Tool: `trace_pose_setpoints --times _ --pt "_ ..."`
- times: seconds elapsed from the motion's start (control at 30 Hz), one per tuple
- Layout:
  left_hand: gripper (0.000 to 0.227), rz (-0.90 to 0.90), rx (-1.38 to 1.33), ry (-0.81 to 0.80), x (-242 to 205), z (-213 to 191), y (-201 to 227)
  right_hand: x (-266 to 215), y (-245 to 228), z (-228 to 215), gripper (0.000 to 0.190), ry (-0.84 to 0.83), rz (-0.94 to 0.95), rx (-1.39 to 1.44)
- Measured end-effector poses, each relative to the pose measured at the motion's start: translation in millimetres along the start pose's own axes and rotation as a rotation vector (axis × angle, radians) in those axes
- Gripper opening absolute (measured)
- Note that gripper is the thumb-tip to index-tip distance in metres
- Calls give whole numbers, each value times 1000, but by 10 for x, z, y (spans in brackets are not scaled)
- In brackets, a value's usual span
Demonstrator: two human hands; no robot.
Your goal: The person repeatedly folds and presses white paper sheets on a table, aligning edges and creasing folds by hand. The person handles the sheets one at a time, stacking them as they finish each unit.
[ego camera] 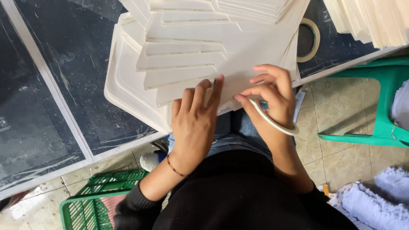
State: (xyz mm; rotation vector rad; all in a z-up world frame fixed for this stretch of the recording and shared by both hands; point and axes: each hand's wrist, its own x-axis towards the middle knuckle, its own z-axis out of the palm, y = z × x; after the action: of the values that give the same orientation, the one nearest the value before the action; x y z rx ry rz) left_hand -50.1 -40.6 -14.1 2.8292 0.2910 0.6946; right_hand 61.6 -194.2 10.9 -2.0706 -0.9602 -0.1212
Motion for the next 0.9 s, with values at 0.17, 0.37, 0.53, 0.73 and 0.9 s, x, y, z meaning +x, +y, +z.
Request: trace_pose_setpoints --times 0.17,0.37,0.53,0.73,0.9 --pt "57 24 63 120 286 411 -292 82 177 208 17 68 -81 -11" --pt "54 104 7 117 195 304 -388 122 269 311 15 15 -95 -12" --pt "50 96 -22 5 -76 296 -172 69 349 283 26 12 -86 -76" --pt "53 115 -20 28 -61 501 -72 -59 333 366 14 52 -187 -84" --pt "57 94 -177 -7 -92 451 -209 -177 71 230 6 105 -132 0"
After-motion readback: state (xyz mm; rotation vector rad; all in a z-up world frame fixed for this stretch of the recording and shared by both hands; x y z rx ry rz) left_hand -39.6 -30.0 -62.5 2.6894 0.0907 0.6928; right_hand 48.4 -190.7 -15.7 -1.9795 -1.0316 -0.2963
